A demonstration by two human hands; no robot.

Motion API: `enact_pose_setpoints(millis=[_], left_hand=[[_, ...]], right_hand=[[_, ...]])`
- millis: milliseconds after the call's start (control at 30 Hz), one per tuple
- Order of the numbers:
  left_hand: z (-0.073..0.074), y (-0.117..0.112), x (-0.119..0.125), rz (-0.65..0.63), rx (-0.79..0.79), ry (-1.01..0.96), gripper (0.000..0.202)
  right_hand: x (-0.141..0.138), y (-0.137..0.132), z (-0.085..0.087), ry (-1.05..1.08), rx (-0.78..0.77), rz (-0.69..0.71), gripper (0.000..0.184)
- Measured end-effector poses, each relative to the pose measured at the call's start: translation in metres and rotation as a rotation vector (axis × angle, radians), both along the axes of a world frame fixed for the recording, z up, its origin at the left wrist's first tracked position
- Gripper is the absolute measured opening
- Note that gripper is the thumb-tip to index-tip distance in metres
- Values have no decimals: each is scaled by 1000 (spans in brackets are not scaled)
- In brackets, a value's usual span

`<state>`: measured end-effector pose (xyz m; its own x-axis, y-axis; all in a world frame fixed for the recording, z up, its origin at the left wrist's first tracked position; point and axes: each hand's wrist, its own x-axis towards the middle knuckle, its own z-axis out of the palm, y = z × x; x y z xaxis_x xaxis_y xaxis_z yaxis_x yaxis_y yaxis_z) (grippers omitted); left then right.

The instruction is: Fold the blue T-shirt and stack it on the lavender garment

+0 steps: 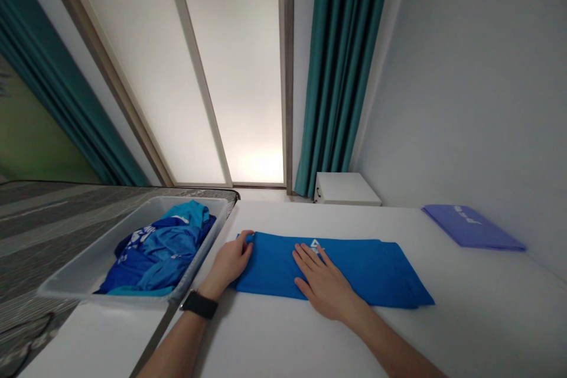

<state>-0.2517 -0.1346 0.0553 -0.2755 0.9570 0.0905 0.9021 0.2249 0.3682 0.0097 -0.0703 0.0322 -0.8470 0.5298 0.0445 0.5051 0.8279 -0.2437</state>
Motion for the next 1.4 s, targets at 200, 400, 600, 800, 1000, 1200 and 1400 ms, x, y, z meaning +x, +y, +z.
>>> enact_pose_setpoints(millis=[200,400,600,800,1000,1200,1400], left_hand=[[0,0,3,-25,59,140,33],[-6,-5,49,-375,234,213,45],[-23,-7,65,-566,105,251,55],[-30,-10,58,-509,106,292,57],[-35,-17,53,-417,119,333,58],[-28,-16,59,-487,138,329,57],[-23,-14,74,-600,121,282,61]], right_hand=[[1,1,1,9,-13,13,61],[2,3,0,44,3,-3,59],[16,14,-2,46,26,-128,61],[22,17,-12,12,33,-126,64],[21,16,-12,-9,27,-130,64],[21,15,-8,1,13,-115,63],[17,5,1,25,12,-24,61]])
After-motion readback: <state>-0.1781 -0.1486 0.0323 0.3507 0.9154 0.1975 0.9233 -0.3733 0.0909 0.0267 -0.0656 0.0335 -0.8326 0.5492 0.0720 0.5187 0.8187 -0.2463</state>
